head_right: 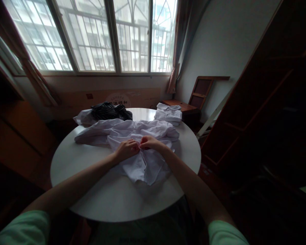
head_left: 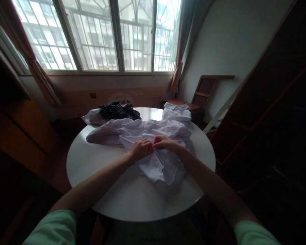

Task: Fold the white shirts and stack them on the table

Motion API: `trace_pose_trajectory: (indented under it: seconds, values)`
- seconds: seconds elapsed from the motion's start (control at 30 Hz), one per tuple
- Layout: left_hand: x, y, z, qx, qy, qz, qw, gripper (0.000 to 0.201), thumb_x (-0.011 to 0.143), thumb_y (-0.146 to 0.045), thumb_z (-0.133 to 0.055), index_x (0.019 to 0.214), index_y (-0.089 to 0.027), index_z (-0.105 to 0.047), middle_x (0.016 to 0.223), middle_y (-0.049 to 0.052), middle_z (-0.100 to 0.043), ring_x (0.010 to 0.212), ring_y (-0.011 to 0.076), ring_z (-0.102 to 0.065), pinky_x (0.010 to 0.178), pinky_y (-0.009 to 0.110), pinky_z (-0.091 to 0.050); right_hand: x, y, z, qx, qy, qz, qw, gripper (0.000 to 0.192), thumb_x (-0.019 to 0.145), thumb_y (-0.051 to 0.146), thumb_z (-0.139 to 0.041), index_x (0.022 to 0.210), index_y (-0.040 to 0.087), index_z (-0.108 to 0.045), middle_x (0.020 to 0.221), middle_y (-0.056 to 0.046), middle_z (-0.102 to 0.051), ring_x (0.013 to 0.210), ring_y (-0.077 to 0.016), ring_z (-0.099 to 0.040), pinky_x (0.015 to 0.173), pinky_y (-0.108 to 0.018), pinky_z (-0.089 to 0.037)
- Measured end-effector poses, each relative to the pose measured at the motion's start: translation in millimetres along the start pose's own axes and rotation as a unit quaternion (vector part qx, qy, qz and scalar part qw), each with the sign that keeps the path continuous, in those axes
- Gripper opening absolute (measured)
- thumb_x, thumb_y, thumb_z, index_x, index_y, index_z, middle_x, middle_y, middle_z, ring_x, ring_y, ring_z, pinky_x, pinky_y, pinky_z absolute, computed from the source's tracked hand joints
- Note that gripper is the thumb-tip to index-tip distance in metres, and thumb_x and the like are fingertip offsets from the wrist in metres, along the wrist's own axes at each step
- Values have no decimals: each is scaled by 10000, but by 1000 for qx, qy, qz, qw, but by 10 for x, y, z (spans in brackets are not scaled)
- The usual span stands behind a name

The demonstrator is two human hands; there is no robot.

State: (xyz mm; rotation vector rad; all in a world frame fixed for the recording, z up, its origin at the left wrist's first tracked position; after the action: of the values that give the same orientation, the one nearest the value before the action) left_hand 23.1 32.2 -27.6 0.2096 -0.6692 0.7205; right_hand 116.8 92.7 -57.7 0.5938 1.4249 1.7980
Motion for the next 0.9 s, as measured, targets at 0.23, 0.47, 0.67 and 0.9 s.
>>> trace_pose_trajectory:
  seconds: [0.23, 0.47, 0.67, 0.9]
  values:
    - [-17, 16, -12, -5, -7, 3, 1000, 68, 754, -209, -551, 701, -184, -585, 713, 10, -619, 670, 120, -560, 616, 224, -437, -3, -12, -3, -3, 6, 0, 1000, 183, 574, 226, -650, 658, 151, -506, 511, 47, -528, 447, -54, -450, 417, -174, -315]
    - [-15, 10, 2, -6, -21, -2, 1000, 87, 780, -214, -526, 763, -189, -607, 740, 5, -635, 652, 106, -573, 586, 206, -438, 13, -12, -17, 20, 15, 1, 1000, 144, 572, 189, -613, 650, 156, -497, 485, 55, -507, 421, -50, -417, 402, -177, -292]
    - [-10, -10, -14, -10, -29, -20, 999, 98, 766, -173, -521, 767, -185, -618, 757, 11, -657, 679, 112, -593, 624, 217, -466, 5, 15, -49, 28, 31, 2, 999, 139, 559, 178, -607, 643, 153, -499, 490, 53, -516, 427, -53, -424, 412, -181, -300]
    - [-9, -33, -3, -4, -26, -30, 999, 105, 718, -148, -526, 746, -191, -618, 737, 8, -655, 658, 114, -575, 621, 223, -465, -14, 52, -81, 37, 37, 8, 999, 139, 555, 182, -600, 636, 158, -491, 479, 59, -504, 429, -57, -429, 418, -187, -298]
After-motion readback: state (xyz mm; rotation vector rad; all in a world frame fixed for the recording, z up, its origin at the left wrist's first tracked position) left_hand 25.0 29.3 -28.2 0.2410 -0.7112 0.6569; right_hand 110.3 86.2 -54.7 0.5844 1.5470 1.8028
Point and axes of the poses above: each hand's wrist, its own x-axis towards the middle knuckle, its own z-axis out of the back of the hand, y = z × x, the point moved 7 cm from there along x, towards the middle knuckle
